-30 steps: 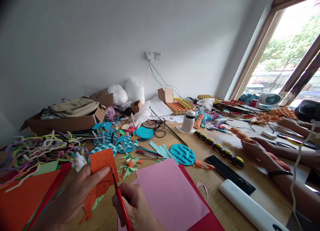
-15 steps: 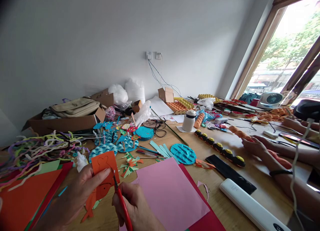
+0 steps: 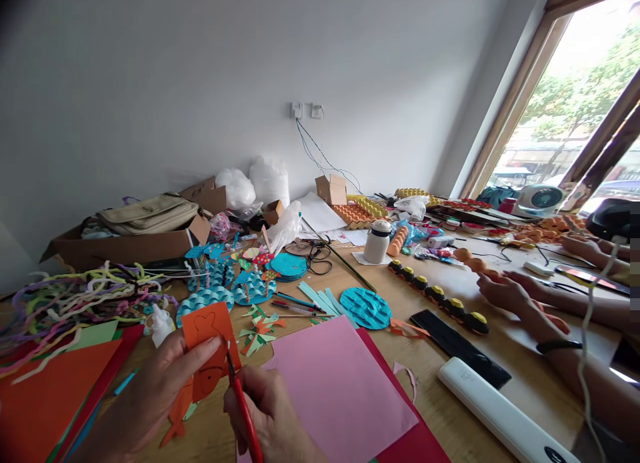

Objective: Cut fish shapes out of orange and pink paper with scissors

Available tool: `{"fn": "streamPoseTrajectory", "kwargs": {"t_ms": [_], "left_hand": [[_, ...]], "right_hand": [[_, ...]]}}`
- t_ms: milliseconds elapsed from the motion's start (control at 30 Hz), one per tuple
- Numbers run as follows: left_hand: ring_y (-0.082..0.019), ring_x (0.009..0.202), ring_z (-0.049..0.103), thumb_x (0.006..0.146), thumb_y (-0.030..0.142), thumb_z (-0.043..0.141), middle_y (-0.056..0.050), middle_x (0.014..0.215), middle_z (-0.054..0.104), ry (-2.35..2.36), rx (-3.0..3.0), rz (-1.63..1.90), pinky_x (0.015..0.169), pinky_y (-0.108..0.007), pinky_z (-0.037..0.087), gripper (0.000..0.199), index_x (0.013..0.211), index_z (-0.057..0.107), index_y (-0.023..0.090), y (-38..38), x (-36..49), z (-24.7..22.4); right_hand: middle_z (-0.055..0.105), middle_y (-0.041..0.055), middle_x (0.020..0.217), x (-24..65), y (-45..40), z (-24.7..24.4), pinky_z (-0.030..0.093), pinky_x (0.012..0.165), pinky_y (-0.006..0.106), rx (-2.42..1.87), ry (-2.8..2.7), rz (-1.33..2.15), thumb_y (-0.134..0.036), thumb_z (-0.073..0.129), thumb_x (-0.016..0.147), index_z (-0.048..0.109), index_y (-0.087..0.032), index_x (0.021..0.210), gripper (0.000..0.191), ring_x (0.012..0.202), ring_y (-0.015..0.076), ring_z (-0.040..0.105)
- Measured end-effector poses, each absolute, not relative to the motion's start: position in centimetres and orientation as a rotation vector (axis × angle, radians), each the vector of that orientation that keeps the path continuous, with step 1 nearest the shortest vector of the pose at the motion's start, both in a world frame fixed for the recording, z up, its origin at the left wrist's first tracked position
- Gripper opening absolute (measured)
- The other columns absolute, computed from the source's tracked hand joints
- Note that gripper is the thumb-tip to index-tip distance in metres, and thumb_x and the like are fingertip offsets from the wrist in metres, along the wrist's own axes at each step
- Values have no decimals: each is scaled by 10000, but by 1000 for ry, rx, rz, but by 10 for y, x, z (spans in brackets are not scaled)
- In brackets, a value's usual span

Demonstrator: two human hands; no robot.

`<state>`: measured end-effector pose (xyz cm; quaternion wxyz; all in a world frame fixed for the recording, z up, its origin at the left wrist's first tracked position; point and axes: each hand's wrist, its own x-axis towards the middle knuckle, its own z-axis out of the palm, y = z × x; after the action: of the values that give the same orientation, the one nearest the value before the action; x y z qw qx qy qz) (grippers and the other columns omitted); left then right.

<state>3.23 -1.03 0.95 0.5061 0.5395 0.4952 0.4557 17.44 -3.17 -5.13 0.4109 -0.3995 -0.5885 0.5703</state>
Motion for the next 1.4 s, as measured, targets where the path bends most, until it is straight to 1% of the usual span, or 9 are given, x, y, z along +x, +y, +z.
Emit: {"fn": "streamPoseTrajectory", "kwargs": {"t_ms": [233, 400, 500, 700, 867, 1000, 1133, 1267, 1400], "left_hand": [[-187, 668, 578, 738, 343, 589, 21, 647, 606, 1167, 1278, 1106, 685, -288, 503, 149, 703, 633, 205, -9, 30, 8], [-197, 713, 596, 751, 338, 587, 6, 718, 649, 1094, 1286, 1062, 707, -298, 501, 176, 820, 681, 205, -10, 28, 8], [-204, 732, 606, 749, 334, 589, 3, 733, 663, 1087, 1280, 1056, 728, -307, 501, 182, 832, 693, 210, -10, 28, 8], [-206, 713, 610, 738, 333, 588, -2, 725, 675, 1088, 1308, 1036, 692, -299, 502, 191, 833, 687, 200, -7, 27, 9], [-207, 699, 608, 738, 357, 582, -1, 695, 663, 1115, 1327, 1027, 680, -294, 502, 179, 764, 663, 200, -8, 25, 8], [-202, 672, 607, 743, 398, 590, 9, 671, 655, 1143, 1258, 1047, 664, -286, 508, 214, 770, 686, 209, -9, 24, 6], [-199, 648, 608, 729, 396, 603, 24, 618, 634, 1194, 1236, 1085, 635, -265, 505, 196, 686, 671, 217, -9, 23, 8], [-194, 649, 603, 727, 389, 595, 28, 606, 645, 1305, 1316, 1051, 600, -235, 477, 196, 667, 668, 218, -7, 19, 14], [-192, 641, 591, 735, 377, 571, 32, 621, 653, 1322, 1357, 1042, 589, -236, 462, 187, 683, 661, 222, -7, 14, 16]], "right_hand": [[371, -71, 448, 175, -28, -57, 271, 347, 158, -940, -1490, 1439, -603, 505, 818, 430, -184, 591, 482, 369, 53, 345], [410, -57, 462, 178, -28, -54, 282, 408, 163, -962, -1561, 1400, -423, 493, 878, 431, -178, 584, 387, 433, 63, 379], [418, -57, 461, 179, -28, -55, 280, 412, 168, -943, -1586, 1391, -372, 487, 879, 438, -177, 594, 349, 431, 63, 382], [383, -58, 512, 180, -27, -58, 257, 394, 178, -951, -1597, 1379, -451, 472, 881, 412, -184, 604, 390, 430, 61, 370], [337, -62, 528, 179, -26, -60, 228, 414, 202, -967, -1622, 1331, -533, 469, 865, 384, -189, 592, 447, 452, 62, 298], [351, -62, 528, 178, -25, -62, 242, 423, 200, -984, -1615, 1329, -514, 487, 866, 396, -187, 598, 432, 457, 63, 305], [394, -63, 502, 175, -24, -56, 265, 410, 186, -978, -1604, 1381, -473, 514, 866, 422, -184, 602, 401, 429, 60, 358], [429, -54, 481, 172, -23, -45, 301, 425, 176, -968, -1631, 1407, -472, 456, 902, 432, -180, 594, 425, 430, 66, 389], [437, -57, 488, 170, -23, -40, 294, 423, 170, -974, -1644, 1421, -476, 438, 915, 445, -177, 636, 409, 421, 61, 390]]}}
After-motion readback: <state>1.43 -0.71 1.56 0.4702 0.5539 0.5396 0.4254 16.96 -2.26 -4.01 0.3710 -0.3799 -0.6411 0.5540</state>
